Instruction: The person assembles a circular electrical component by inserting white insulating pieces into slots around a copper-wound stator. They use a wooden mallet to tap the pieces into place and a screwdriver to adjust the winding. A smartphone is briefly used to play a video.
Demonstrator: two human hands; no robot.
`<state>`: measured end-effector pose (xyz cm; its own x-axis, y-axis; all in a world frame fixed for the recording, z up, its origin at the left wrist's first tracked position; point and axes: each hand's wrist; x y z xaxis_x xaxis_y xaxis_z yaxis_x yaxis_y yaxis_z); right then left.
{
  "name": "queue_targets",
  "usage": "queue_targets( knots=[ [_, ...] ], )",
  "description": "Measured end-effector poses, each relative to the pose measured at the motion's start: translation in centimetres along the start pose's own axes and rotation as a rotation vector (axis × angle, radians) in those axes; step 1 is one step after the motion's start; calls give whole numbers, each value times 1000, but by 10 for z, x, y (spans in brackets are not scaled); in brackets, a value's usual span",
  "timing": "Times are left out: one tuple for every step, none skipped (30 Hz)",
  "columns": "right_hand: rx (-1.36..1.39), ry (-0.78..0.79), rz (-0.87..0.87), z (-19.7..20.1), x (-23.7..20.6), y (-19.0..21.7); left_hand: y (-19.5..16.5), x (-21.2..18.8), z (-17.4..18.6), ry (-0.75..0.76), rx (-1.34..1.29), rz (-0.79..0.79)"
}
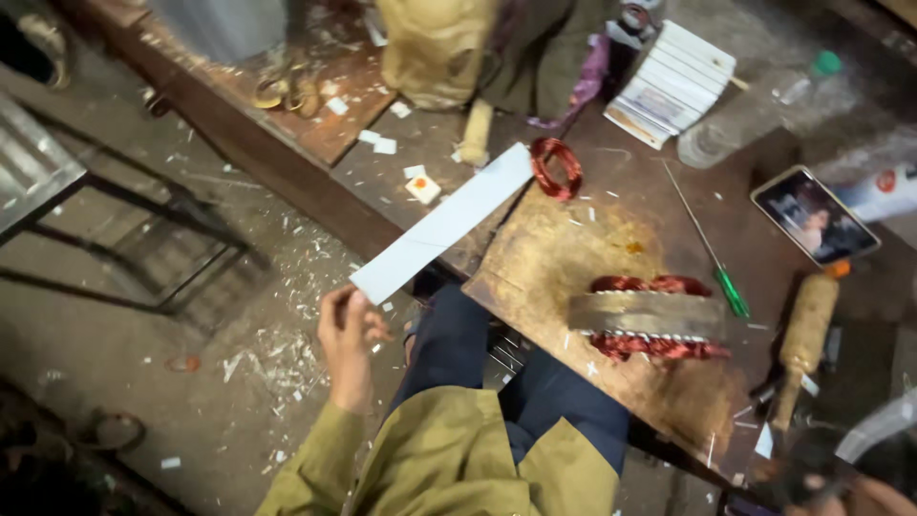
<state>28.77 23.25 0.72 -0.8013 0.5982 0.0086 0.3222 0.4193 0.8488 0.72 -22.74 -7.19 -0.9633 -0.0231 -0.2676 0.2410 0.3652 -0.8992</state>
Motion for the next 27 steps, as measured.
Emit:
queue_targets(
  knots=[
    [46, 66, 9, -4, 8, 2, -1, 4, 1, 19, 20, -15],
    [98, 135, 13, -11, 13, -1, -3, 7, 1, 49, 39, -30],
    [127, 218, -10, -18, 16, 0, -3, 8, 2, 85, 59, -43],
    [144, 298, -50, -28, 16, -4, -4, 9, 2, 111, 76, -41],
    [162, 377, -103, -40, 15, -13, -5, 9, 2, 134, 93, -36],
    [150, 452, -207, -53, 9, -26, -5, 9, 3, 156, 110, -34],
    [144, 557, -320, -68, 4, -45, -6, 8, 5, 188, 99, -20],
    [123, 644, -431, -84, -4, -65, -7, 8, 7, 212, 90, -10],
    [80, 722, -562, -100, -13, -86, -9, 8, 10, 221, 78, 2],
    [12, 790, -683, -116, -21, -108, -11, 8, 13, 217, 42, 30],
    [-48, 880, -800, -132, -29, -131, -12, 10, 16, 215, 7, 56],
    [-149, 972, -895, -148, -34, -153, -14, 12, 19, 215, -31, 81],
    [-236, 1035, -949, -161, -38, -170, -16, 14, 22, 224, -60, 94],
    [-319, 1086, -994, -175, -39, -184, -17, 16, 24, 235, -89, 108],
    [-422, 1046, -1022, -188, -37, -196, -18, 19, 25, 252, -119, 121],
    [-526, 1005, -1043, -199, -34, -205, -19, 21, 26, 260, -117, 117],
    [-632, 970, -1055, -211, -28, -213, -20, 23, 27, 268, -115, 107],
    [-673, 1016, -981, -222, -20, -219, -20, 25, 27, 274, -112, 99],
    [-710, 1058, -909, -232, -13, -224, -20, 27, 28, 273, -121, 76],
    [-743, 1096, -836, -241, -5, -228, -21, 28, 28, 275, -126, 54],
    [-757, 1086, -858, -249, 2, -231, -21, 29, 28, 285, -126, 29],
    [-768, 1070, -874, -256, 8, -234, -21, 30, 28, 278, -129, 33],
    [-779, 1047, -890, -262, 13, -236, -21, 31, 29, 275, -131, 40],
    [-772, 1030, -912, -266, 17, -238, -21, 32, 29, 272, -133, 49],
    [-766, 1013, -937, -270, 19, -239, -22, 34, 30, 277, -125, 46],
    [-761, 996, -963, -272, 20, -240, -22, 34, 31, 281, -118, 45],
    [-745, 1005, -961, -274, 21, -240, -22, 35, 32, 282, -111, 42]
  ],
)
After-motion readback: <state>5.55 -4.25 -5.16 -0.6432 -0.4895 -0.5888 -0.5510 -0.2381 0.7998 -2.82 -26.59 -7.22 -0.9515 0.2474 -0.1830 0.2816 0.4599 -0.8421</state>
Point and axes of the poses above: each hand's wrist, its own x-axis towards the middle knuckle, its own z-axis out of the back of the hand, y = z × x, and after that the axes turned 11 degrees about y, right-handed
